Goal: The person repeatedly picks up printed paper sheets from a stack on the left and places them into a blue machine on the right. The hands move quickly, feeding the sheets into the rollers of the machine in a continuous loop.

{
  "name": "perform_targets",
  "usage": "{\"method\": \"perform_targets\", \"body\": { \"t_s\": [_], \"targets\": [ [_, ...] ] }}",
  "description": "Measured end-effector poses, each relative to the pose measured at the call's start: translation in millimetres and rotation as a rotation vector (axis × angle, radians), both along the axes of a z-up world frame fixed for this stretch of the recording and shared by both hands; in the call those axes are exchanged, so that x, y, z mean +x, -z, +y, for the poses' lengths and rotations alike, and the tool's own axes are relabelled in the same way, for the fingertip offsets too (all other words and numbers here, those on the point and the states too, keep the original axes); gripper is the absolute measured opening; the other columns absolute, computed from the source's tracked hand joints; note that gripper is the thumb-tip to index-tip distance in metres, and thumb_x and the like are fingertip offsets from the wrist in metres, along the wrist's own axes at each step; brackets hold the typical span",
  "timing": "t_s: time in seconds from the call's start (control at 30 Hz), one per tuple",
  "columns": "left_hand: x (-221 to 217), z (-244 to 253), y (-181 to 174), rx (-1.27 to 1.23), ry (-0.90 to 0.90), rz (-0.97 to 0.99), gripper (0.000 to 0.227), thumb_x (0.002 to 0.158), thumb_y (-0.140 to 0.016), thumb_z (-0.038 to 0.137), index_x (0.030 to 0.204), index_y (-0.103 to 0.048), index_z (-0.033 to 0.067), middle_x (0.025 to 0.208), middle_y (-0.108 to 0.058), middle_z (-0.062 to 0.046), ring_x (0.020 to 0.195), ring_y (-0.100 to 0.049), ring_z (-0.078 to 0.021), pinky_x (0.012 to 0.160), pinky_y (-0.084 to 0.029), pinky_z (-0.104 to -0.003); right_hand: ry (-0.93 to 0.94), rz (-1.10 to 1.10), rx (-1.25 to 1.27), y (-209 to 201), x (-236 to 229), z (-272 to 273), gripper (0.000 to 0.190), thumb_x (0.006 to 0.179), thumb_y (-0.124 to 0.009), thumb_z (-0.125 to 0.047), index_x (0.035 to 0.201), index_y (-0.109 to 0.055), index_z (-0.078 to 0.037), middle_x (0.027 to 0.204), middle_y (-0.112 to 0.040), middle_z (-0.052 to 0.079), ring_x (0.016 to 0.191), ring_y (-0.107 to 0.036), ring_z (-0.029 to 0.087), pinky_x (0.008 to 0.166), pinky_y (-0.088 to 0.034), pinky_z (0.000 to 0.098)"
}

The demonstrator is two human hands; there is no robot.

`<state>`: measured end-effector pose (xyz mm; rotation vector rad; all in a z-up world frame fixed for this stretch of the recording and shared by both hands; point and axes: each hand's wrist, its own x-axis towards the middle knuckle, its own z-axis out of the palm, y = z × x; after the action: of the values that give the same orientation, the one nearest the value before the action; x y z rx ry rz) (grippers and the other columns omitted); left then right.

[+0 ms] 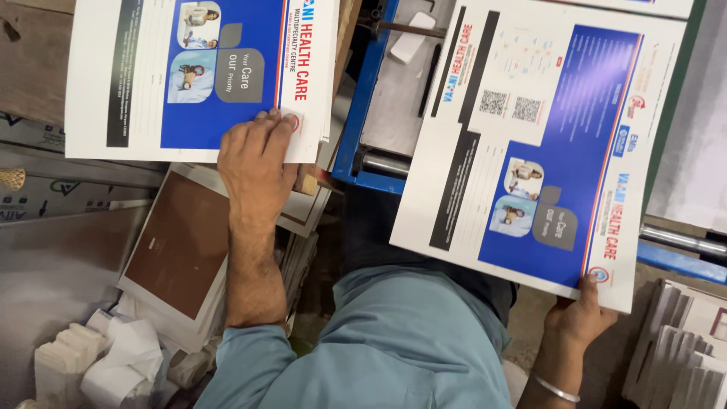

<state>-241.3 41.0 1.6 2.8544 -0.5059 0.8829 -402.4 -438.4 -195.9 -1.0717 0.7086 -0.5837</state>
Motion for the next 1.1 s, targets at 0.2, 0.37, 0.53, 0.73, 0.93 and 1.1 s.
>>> {"method": "perform_targets", "body": {
  "t_s": [0.2,0.37,0.53,0.73,0.93,1.1],
  "targets": [
    [4.6,0.5,0.7,-0.034,-0.009,-0.020,0.039,0.084,-0.085,0.012,0.119,-0.070,0.0101,0.114,-0.068,-0.005,0.109,-0.063,-0.0262,0.093,-0.049,-0.044,-0.083,-0.093,0.006,-2.6,43.6,-9.4,0.039,0.106,-0.056,0.002,0.145,-0.051,0.004,0.135,-0.066,0.016,0.117,-0.072,0.024,0.101,-0.066,0.0359],
    [2.6,0.9,0.6,-0.023,-0.018,-0.023,0.044,0.078,-0.084,0.007,0.121,-0.071,0.0104,0.112,-0.067,-0.004,0.108,-0.063,-0.0259,0.094,-0.048,-0.043,-0.054,-0.084,0.067,0.0,82.6,-15.2,0.037,0.107,-0.055,0.000,0.143,-0.051,0.006,0.132,-0.067,0.018,0.113,-0.075,0.026,0.096,-0.068,0.0380],
    [2.3,0.5,1.3,-0.029,-0.027,-0.012,0.046,0.078,-0.084,0.007,0.122,-0.070,0.0096,0.114,-0.066,-0.005,0.109,-0.061,-0.0261,0.094,-0.048,-0.044,-0.141,-0.130,0.156,6.2,111.6,-22.7,0.040,0.104,-0.054,-0.001,0.144,-0.051,0.004,0.133,-0.066,0.018,0.113,-0.076,0.027,0.094,-0.071,0.0410],
    [2.2,-1.9,0.9,-0.040,-0.013,-0.017,0.046,0.080,-0.086,0.015,0.122,-0.067,0.0070,0.116,-0.065,-0.007,0.111,-0.060,-0.0286,0.094,-0.046,-0.046,-0.293,-0.043,0.172,15.7,113.3,-36.1,0.032,0.114,-0.053,-0.018,0.138,-0.052,0.003,0.123,-0.067,0.021,0.101,-0.075,0.032,0.084,-0.069,0.0449],
    [-3.6,4.0,-12.4,-0.033,0.049,0.058,0.052,0.078,-0.079,0.010,0.128,-0.067,0.0035,0.122,-0.067,-0.012,0.114,-0.061,-0.0324,0.099,-0.046,-0.047,-0.313,0.025,0.158,27.6,97.2,-33.9,0.027,0.114,-0.052,-0.018,0.134,-0.052,-0.001,0.119,-0.067,0.020,0.100,-0.075,0.032,0.083,-0.067,0.0431],
    [1.6,33.3,-33.4,-0.416,0.124,0.187,0.046,0.086,-0.069,0.002,0.131,-0.071,0.0075,0.122,-0.071,-0.013,0.110,-0.065,-0.0303,0.097,-0.050,-0.040,-0.442,0.018,0.182,14.9,84.0,-2.9,0.027,0.115,-0.053,-0.016,0.135,-0.055,0.001,0.122,-0.067,0.021,0.103,-0.073,0.031,0.088,-0.065,0.0420]
  ]
}}
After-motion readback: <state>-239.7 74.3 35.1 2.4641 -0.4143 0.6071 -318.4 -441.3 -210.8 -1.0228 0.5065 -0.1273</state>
